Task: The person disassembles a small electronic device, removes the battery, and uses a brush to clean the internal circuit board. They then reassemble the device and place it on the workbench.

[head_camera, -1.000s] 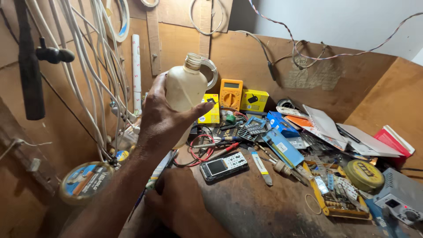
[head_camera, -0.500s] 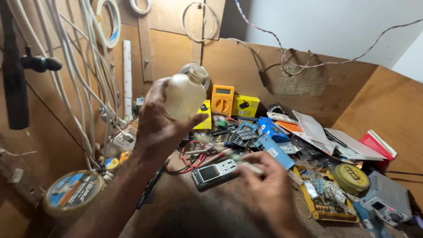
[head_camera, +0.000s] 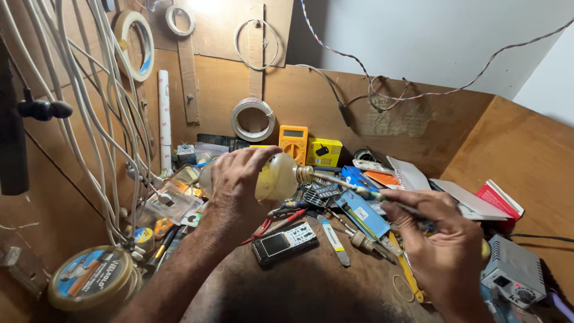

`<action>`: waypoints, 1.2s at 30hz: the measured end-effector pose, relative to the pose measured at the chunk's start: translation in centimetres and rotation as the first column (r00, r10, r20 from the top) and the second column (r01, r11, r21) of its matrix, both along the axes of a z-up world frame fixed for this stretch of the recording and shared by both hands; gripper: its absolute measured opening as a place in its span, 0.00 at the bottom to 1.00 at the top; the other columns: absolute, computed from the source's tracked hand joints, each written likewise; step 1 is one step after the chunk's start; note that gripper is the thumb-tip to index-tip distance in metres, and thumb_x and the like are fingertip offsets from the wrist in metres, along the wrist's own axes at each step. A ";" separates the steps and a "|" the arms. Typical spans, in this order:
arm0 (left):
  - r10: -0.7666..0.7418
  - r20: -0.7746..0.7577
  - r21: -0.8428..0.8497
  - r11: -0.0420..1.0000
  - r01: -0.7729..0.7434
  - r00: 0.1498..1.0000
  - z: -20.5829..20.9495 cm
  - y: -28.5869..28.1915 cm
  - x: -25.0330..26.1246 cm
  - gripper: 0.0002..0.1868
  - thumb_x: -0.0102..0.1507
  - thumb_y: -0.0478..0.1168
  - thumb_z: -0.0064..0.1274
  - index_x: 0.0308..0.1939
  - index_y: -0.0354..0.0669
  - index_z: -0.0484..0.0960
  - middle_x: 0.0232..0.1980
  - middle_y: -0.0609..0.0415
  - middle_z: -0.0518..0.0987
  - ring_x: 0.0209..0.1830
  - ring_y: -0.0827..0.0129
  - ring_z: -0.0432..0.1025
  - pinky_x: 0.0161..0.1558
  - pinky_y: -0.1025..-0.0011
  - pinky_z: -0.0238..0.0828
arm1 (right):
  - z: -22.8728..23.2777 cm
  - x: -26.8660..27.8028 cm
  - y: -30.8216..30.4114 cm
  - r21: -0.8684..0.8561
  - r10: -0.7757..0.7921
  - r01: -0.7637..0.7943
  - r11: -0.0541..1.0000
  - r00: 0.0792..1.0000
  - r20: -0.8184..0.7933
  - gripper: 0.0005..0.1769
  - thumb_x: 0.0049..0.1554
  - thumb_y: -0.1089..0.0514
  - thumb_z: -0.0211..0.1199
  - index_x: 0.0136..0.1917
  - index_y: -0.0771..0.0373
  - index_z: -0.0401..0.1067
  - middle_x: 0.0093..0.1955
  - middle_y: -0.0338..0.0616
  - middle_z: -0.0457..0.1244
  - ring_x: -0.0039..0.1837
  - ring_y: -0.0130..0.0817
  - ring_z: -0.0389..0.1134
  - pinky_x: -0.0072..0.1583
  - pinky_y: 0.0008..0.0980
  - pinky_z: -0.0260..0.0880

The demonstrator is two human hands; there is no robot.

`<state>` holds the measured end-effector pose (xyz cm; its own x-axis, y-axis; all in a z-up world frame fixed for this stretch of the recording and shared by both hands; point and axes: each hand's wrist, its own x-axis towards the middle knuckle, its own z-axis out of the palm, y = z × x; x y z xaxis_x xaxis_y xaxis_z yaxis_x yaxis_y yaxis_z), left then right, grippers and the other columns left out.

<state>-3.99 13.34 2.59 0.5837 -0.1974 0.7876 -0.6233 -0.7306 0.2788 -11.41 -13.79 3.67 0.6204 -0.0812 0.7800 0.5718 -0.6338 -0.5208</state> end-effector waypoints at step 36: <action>-0.059 0.115 0.249 0.968 0.029 0.992 -0.6 -1.6 -1.4 0.43 0.46 0.25 0.60 0.66 0.51 0.71 0.60 0.51 0.74 0.67 0.57 0.64 0.74 0.48 0.42 | -1.5 2.2 0.2 -0.010 0.113 -0.120 0.993 0.956 -0.270 0.14 0.49 0.68 0.71 0.48 0.57 0.84 0.42 0.37 0.74 0.45 0.25 0.74 0.48 0.26 0.74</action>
